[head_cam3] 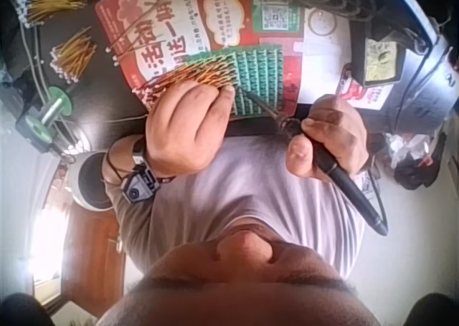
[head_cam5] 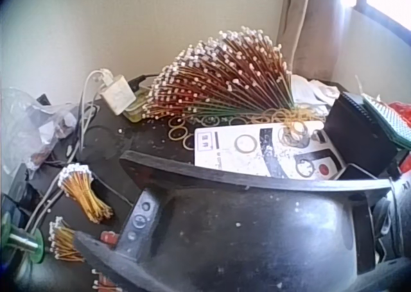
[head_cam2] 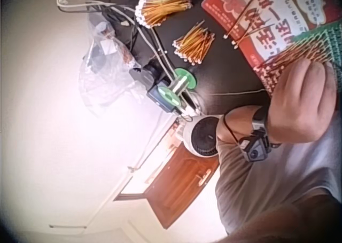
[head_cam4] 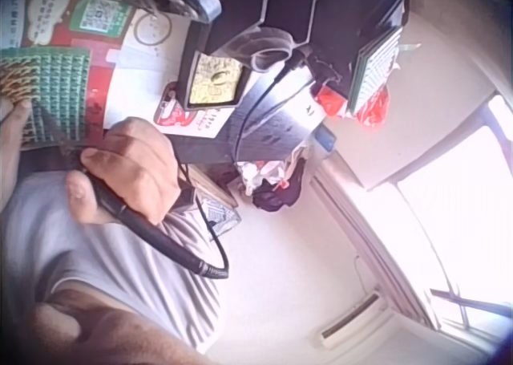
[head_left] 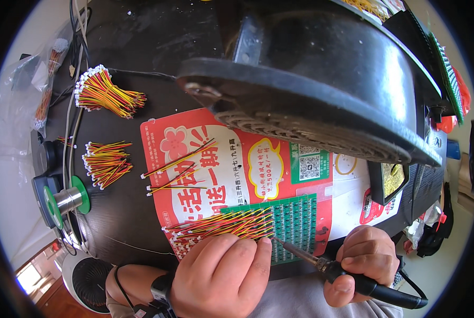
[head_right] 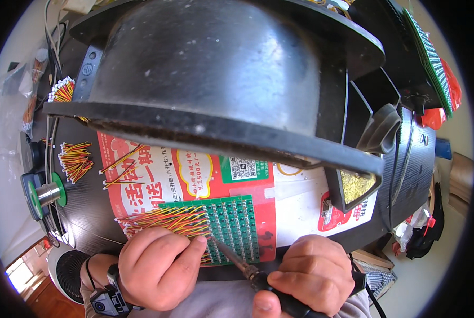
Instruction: Solder wires onto a printed circuit board.
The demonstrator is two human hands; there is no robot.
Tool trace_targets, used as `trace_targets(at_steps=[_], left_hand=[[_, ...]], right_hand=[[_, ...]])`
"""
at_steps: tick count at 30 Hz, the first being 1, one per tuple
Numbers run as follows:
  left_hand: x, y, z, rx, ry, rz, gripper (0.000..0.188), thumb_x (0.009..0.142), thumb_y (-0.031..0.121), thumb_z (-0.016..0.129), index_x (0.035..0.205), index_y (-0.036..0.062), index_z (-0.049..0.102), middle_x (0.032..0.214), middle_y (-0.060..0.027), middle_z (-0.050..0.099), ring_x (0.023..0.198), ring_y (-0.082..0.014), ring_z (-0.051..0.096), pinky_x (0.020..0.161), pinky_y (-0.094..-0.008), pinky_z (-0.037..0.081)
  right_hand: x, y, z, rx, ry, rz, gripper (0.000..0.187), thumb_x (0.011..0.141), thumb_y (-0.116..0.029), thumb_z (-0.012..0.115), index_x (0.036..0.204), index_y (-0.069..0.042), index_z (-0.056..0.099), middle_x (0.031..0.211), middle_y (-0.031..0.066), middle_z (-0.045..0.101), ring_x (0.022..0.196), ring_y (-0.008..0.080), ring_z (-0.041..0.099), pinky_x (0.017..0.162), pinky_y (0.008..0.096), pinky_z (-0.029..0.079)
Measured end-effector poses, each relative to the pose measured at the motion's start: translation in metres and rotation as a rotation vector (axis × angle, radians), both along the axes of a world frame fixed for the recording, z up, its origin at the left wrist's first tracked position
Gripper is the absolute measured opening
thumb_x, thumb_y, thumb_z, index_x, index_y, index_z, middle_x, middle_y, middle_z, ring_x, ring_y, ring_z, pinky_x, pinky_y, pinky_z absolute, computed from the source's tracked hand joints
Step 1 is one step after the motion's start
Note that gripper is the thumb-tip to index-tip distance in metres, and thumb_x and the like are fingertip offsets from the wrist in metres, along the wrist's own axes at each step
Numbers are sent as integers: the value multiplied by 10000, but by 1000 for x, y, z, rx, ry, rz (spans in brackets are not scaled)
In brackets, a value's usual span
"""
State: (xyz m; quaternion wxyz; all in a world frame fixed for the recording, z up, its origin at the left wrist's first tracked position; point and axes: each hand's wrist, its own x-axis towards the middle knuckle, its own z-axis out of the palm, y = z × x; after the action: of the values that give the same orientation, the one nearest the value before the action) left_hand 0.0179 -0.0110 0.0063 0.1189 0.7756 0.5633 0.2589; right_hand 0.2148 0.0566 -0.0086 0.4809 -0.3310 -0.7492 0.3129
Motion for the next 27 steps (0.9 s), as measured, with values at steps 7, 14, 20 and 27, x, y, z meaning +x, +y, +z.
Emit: trace_targets(at_steps=[7, 14, 20, 27], left_hand=[[1, -1, -2, 7, -6, 26, 240, 643, -14, 678, 878, -55, 696, 756, -92, 584, 617, -227, 584, 575, -334, 513], [0, 3, 3, -8, 19, -15, 229, 651, -17, 679, 876, -52, 699, 754, -92, 587, 618, -228, 585, 579, -334, 518], [-2, 8, 6, -9, 11, -14, 222, 654, -21, 688, 873, -52, 699, 758, -96, 593, 615, -234, 583, 571, -333, 515], [-6, 2, 7, -43, -22, -17, 196, 676, 5, 731, 862, -46, 698, 802, -86, 605, 680, -245, 593, 602, -327, 521]], right_hand=[[1, -2, 0, -12, 1, -26, 265, 800, -263, 671, 783, -41, 526, 517, 7, 442, 413, 110, 472, 364, 224, 377], [0, -2, -1, 13, -19, 10, 275, 820, -274, 668, 793, -43, 520, 524, 10, 445, 418, 112, 470, 365, 226, 367], [0, -6, -3, 5, 59, -61, 317, 865, -320, 655, 817, -55, 487, 540, 4, 411, 417, 109, 428, 360, 236, 326], [7, -6, -8, 67, 85, -75, 296, 870, -296, 616, 826, -36, 481, 554, 21, 406, 452, 124, 403, 390, 252, 290]])
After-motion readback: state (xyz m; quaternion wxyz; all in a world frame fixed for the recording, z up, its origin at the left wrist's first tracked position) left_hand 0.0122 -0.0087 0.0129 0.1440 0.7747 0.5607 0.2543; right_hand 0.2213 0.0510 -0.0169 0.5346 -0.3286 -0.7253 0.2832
